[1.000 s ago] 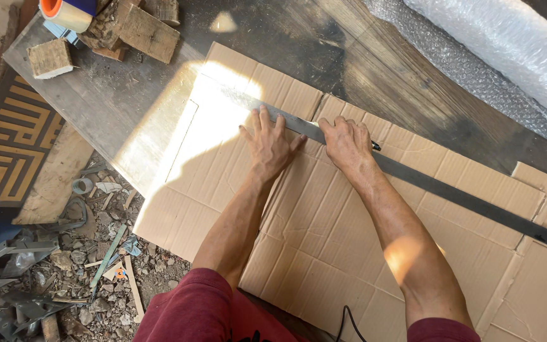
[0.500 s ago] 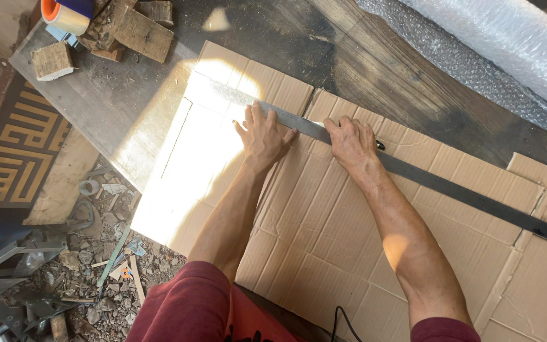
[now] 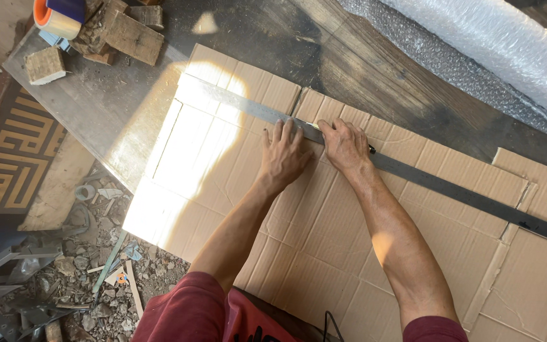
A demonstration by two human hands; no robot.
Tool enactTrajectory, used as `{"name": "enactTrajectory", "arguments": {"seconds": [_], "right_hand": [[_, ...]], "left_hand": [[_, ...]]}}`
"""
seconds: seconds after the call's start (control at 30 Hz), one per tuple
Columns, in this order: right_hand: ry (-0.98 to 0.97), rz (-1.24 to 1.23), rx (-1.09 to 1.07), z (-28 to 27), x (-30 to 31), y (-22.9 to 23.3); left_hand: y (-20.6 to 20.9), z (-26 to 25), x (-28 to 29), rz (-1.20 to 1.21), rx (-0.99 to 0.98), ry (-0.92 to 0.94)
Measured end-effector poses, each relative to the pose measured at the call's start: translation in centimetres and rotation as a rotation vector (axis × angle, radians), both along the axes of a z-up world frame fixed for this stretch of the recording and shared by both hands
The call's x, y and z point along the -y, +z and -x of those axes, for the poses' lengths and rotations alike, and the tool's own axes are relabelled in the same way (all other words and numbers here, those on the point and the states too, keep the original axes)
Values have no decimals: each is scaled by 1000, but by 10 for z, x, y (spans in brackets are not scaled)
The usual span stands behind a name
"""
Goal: The person uses a metal ruler and a utility knife to cut a large piece of cardboard on a workbench. They repeatedly align the ruler and score the cardboard along straight lines to create straight cuts.
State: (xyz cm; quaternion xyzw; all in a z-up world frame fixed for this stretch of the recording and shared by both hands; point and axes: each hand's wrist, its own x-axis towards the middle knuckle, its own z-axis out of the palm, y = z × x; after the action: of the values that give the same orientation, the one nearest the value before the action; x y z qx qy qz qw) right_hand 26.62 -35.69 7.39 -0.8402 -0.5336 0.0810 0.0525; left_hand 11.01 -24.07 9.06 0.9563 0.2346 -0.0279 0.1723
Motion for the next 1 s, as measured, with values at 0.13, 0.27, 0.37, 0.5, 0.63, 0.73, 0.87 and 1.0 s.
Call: {"name": "enactTrajectory", "arguments": {"seconds": [0.13, 0.27, 0.37, 0.5, 0.63, 0.73, 0.87, 1.0], "right_hand": [[-7, -15, -19, 4, 0, 2], [6, -37, -21, 5, -7, -2], [3, -38, -33, 6, -8, 0], [31, -20, 3, 0, -11, -11], [24, 0, -54, -2, -15, -20], [24, 32, 31, -6, -19, -18], [57, 31, 122, -7, -11, -11], [72, 66, 221, -13, 12, -5]], "left_hand": [[1, 2, 7, -14, -14, 23], [-1, 2, 9, -11, 3, 37], [-2, 3, 11, -25, -5, 32], [-5, -1, 11, -64, -55, 20], [9, -1, 11, -83, -120, 5], [14, -5, 13, -117, -125, -12], [20, -6, 18, -97, -118, 37], [9, -9, 24, -115, -86, 71]]}}
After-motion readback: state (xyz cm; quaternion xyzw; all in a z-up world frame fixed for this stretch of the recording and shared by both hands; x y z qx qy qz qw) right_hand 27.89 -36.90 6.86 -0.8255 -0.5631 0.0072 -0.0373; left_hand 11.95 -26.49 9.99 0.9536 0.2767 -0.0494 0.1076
